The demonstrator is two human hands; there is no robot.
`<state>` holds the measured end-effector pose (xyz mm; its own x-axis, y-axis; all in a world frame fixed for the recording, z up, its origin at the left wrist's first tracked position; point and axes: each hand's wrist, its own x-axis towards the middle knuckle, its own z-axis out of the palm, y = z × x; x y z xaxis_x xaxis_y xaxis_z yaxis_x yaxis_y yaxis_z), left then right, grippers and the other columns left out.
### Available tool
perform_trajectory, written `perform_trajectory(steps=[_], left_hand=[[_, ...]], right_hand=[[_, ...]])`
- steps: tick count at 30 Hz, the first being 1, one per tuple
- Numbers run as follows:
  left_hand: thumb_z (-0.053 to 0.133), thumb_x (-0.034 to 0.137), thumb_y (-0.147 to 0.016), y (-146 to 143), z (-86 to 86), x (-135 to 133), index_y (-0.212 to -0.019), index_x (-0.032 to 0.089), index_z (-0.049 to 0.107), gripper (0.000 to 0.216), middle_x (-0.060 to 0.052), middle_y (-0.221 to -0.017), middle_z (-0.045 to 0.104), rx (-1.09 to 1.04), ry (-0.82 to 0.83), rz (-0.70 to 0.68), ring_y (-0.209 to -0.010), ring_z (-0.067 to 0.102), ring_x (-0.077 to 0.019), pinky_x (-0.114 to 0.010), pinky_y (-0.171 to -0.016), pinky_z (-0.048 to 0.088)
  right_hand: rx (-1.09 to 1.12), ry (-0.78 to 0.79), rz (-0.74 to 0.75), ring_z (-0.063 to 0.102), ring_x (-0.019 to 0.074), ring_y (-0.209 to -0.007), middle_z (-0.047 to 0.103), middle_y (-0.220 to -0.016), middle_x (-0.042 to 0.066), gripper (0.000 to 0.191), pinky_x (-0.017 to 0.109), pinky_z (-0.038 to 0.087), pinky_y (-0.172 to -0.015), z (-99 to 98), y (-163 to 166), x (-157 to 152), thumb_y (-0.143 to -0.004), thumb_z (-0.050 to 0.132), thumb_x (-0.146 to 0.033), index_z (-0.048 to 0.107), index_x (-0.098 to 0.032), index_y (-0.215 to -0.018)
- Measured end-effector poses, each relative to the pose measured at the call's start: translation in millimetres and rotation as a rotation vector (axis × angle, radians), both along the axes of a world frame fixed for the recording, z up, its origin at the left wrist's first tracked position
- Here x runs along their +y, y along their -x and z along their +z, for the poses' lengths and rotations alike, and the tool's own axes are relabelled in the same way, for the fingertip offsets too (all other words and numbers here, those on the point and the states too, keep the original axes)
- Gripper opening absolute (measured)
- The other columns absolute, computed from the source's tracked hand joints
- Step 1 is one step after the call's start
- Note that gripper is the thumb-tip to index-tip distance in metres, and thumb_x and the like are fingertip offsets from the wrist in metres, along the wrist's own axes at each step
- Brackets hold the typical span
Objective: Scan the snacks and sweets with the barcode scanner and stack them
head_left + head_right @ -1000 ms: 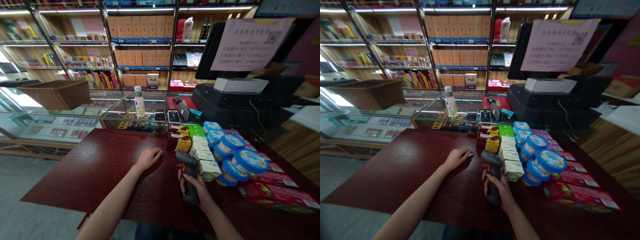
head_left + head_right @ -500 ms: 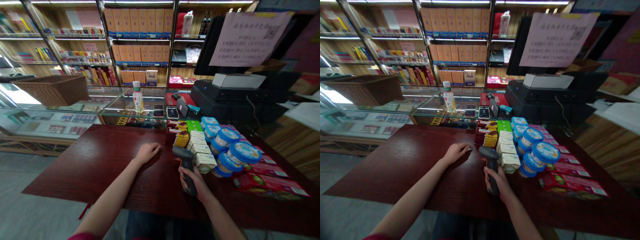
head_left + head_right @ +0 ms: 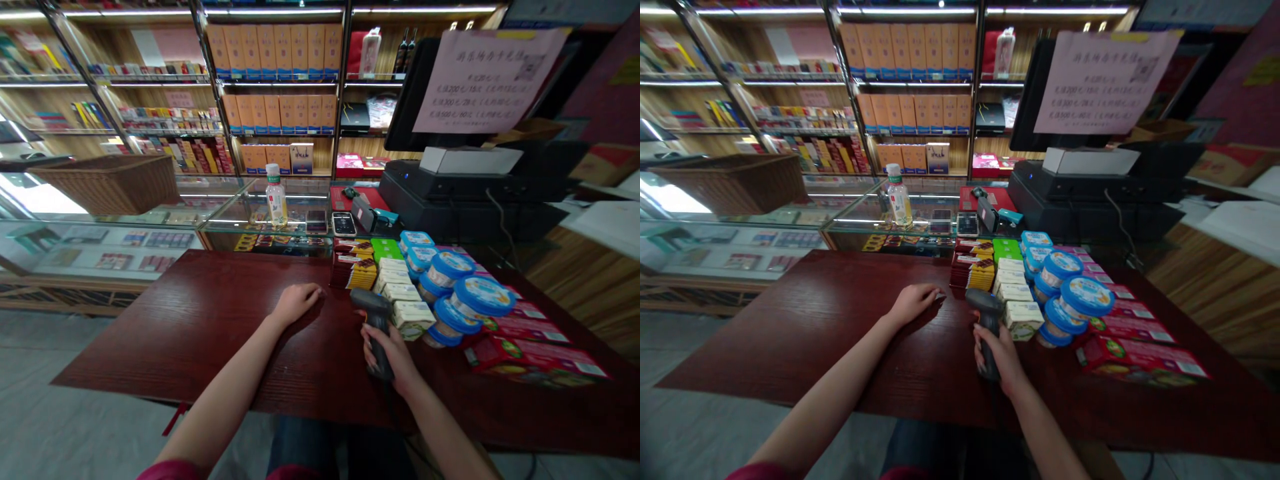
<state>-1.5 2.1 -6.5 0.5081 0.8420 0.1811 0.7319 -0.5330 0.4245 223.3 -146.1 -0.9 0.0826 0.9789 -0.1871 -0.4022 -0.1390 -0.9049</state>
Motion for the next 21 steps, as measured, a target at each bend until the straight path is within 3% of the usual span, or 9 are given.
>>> perform_trajectory(steps=[11,21], left_hand=[[0.046,0.039,-0.109,0.0,0.8,-0.4,-0.114,0.026,0.078,0.035,-0.005,-0.113,0.083,0.003,-0.008,0.000,-0.100,0.077,-0.0208,-0.026,-0.084,0.050],[0.046,0.040,-0.109,-0.9,3.3,-1.5,-0.116,0.026,0.079,0.037,-0.005,-0.117,0.083,0.009,-0.004,-0.011,-0.101,0.077,-0.0227,-0.027,-0.082,0.049]], right_hand=[[-0.031,-0.020,-0.102,0.047,0.0065,-0.036,0.059,-0.065,-0.009,0.061,0.019,0.035,-0.035,-7.2,-0.3,3.0,-0.073,0.091,-0.054,0.060,-0.021,-0.115],[0.010,0.023,-0.012,0.049,0.0069,-0.039,0.061,-0.068,-0.008,0.065,0.019,0.036,-0.036,-1.5,-5.2,0.5,-0.073,0.091,-0.050,0.063,-0.018,-0.123]])
